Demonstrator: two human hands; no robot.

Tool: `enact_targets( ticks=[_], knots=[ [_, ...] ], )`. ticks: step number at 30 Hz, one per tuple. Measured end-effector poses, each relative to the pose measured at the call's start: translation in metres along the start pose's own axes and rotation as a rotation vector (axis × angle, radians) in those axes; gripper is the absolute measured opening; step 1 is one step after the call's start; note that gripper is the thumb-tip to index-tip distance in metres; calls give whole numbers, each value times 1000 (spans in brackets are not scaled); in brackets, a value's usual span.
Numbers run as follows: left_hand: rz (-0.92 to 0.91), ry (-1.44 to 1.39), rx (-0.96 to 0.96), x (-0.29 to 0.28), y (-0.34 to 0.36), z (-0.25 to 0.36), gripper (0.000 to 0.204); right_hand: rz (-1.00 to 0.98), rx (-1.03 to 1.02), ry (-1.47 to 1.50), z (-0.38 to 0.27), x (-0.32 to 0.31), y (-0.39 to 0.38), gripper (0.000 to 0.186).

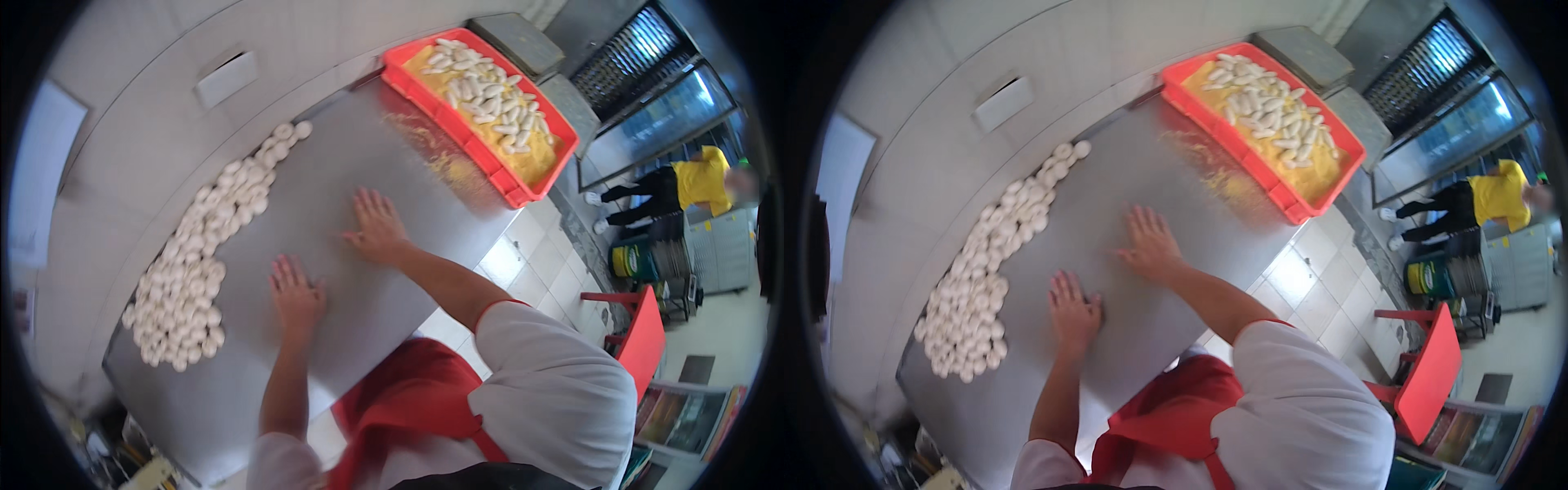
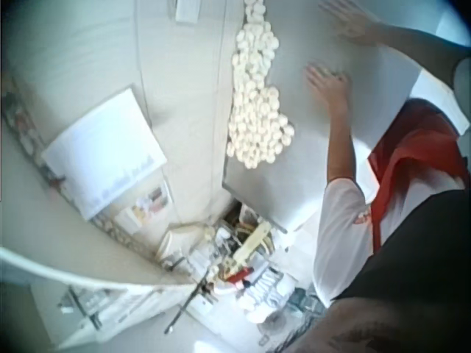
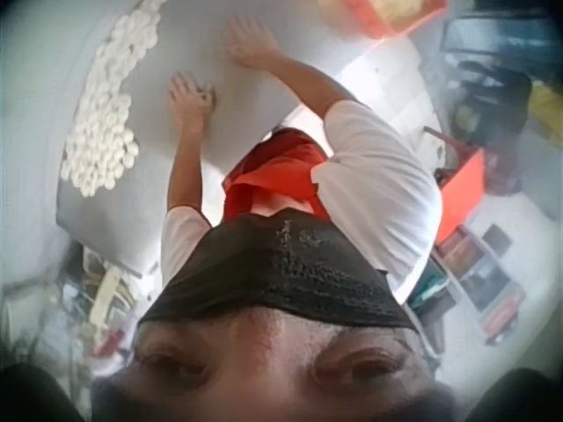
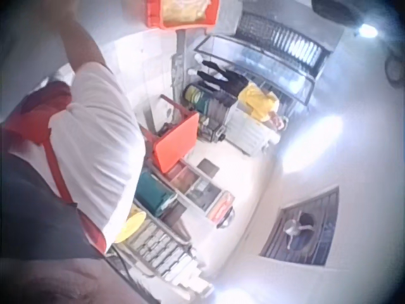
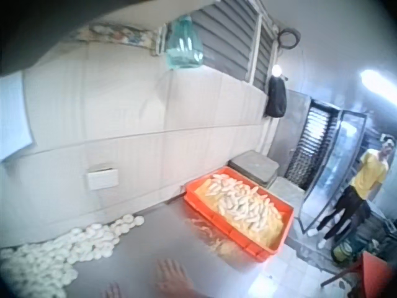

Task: The person rolls individual pieces of dough into oblong shapes on a metal table and places them into a red tray filled with flour.

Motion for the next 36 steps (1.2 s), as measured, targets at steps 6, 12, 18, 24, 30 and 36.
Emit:
enact_targets(
  ticks=[6, 12, 18, 24, 30, 36],
  knots=[
    [-176, -122, 132, -18, -144, 7, 74, -116, -102, 109, -3, -4, -172, 64],
    [-110, -807, 93, -22, -69, 72, 46, -80, 493, 1024, -21, 12, -163, 43],
    [223, -787, 196, -57, 86, 90, 54, -173, -83, 2703, 61, -73, -97, 64],
    [103, -31, -185, -68, 204, -40, 37, 416, 239, 2471, 144, -80, 74, 59],
    [145, -315, -86, -45, 190, -20, 39, 219, 134, 747, 42, 16, 285, 55],
    [560, -714, -292, -98, 79, -44, 30, 306, 71, 769, 74, 26, 306, 50]
  ],
)
Point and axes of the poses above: each hand's wrist, its own y-axis towards the middle knuckle, its own x-axis out of the palm, z = x × y, the point moved 3 cm from there along y, towards the middle knuckle, and after that the axes turned 14 degrees about -y, right-handed, at the moved point
